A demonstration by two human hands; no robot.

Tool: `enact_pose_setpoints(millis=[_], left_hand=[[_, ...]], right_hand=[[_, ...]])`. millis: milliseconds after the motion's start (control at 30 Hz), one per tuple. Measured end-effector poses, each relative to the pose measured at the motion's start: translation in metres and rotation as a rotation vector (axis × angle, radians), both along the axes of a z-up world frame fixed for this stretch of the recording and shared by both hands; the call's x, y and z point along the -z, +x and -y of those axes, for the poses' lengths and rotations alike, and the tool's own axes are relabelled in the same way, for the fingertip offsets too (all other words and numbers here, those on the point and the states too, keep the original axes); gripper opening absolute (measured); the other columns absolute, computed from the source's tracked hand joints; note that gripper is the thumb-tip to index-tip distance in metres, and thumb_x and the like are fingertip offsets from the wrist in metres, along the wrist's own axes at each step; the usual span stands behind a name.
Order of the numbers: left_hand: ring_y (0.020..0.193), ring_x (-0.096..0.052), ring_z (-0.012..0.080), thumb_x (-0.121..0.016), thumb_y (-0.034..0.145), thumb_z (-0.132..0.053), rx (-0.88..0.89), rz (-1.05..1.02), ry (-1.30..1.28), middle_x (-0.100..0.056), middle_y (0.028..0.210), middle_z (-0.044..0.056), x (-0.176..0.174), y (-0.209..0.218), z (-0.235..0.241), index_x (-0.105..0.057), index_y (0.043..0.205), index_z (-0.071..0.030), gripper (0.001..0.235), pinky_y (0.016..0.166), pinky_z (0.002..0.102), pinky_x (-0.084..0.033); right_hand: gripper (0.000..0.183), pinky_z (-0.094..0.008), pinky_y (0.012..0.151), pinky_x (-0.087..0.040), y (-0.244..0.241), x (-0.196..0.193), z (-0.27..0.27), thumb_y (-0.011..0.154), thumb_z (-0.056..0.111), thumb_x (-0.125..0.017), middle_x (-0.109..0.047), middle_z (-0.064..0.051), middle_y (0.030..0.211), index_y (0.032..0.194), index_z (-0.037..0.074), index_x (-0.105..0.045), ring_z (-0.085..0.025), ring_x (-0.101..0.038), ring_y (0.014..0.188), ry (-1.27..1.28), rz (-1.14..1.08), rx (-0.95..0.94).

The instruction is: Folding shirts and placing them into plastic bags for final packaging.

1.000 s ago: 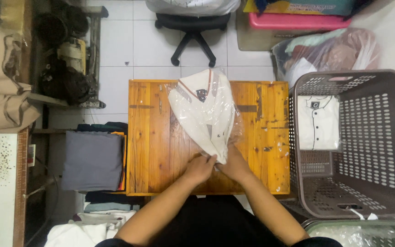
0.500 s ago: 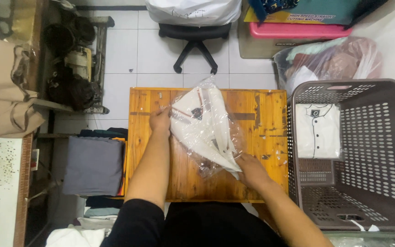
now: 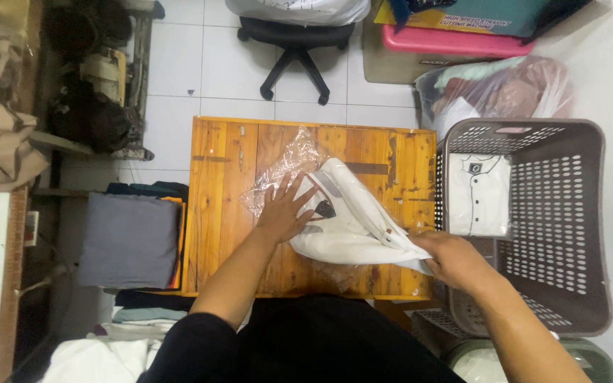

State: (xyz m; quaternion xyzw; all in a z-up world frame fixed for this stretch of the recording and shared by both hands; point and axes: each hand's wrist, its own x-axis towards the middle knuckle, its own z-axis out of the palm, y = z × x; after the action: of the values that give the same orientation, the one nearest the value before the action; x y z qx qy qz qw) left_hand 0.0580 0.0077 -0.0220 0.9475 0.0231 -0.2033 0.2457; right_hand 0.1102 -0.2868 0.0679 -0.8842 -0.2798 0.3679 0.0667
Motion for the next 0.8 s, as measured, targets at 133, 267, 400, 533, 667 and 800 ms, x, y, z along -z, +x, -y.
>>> enact_pose_setpoints(millis=[133,267,400,533,667,800], left_hand=[[0.134,0.0,0.0281,-0.026,0.084,-0.057,-0.07,-0.224,0.087,-0.003,0.146,0.004,0.028,0.003,-0.007,-0.018,0.136,-0.037,0.056,0.104,0.051,-0.006],[0.134,0.002,0.0299,-0.034,0.078,-0.065,-0.299,-0.278,0.136,0.001,0.146,0.008,0.013,-0.001,-0.016,-0.019,0.137,-0.034,0.068,0.103,0.053,-0.002],[0.13,0.013,0.038,-0.023,0.064,-0.077,-0.318,-0.401,0.145,0.024,0.141,0.01,0.002,0.002,-0.023,0.006,0.137,-0.033,0.09,0.1,0.06,0.002],[0.129,0.012,0.0413,-0.035,0.062,-0.077,-0.368,-0.396,0.154,0.017,0.141,0.017,0.003,0.0,-0.018,0.001,0.138,-0.027,0.098,0.098,0.061,0.001],[0.128,0.015,0.0436,-0.039,0.055,-0.082,-0.386,-0.458,0.16,0.023,0.139,0.019,0.006,-0.001,-0.011,0.002,0.138,-0.029,0.107,0.096,0.065,-0.003],[0.126,0.018,0.0441,-0.041,0.055,-0.081,-0.374,-0.482,0.144,0.025,0.139,0.018,0.003,-0.003,-0.005,0.006,0.138,-0.027,0.11,0.096,0.066,-0.003]], right_hand=[[0.041,-0.041,0.09,-0.045,0.004,-0.039,-0.019,0.07,0.001,-0.053,-0.064,-0.009,0.101,0.108,0.016,-0.058,-0.028,-0.058,0.1,-0.043,0.018,-0.094],[0.038,-0.036,0.09,-0.046,0.007,-0.078,-0.037,0.072,0.003,-0.052,-0.064,-0.006,0.1,0.106,0.019,-0.058,-0.021,-0.059,0.099,-0.166,0.057,-0.193],[0.035,-0.04,0.069,-0.048,0.014,-0.078,-0.004,0.072,0.029,-0.054,-0.061,0.001,0.086,0.107,0.027,-0.054,-0.025,-0.058,0.081,-0.076,0.221,-0.264],[0.038,-0.035,0.071,-0.05,0.018,-0.122,0.003,0.069,0.04,-0.053,-0.062,0.008,0.085,0.107,0.034,-0.053,-0.019,-0.061,0.08,-0.208,0.327,-0.199],[0.052,-0.036,0.071,-0.051,0.025,-0.152,0.029,0.061,0.028,-0.055,-0.059,0.012,0.096,0.11,0.039,-0.048,-0.018,-0.059,0.086,-0.234,0.508,-0.237],[0.037,-0.036,0.068,-0.045,0.031,-0.173,0.026,0.07,0.024,-0.053,-0.062,0.009,0.096,0.106,0.03,-0.057,-0.021,-0.059,0.08,-0.008,0.626,-0.186]])
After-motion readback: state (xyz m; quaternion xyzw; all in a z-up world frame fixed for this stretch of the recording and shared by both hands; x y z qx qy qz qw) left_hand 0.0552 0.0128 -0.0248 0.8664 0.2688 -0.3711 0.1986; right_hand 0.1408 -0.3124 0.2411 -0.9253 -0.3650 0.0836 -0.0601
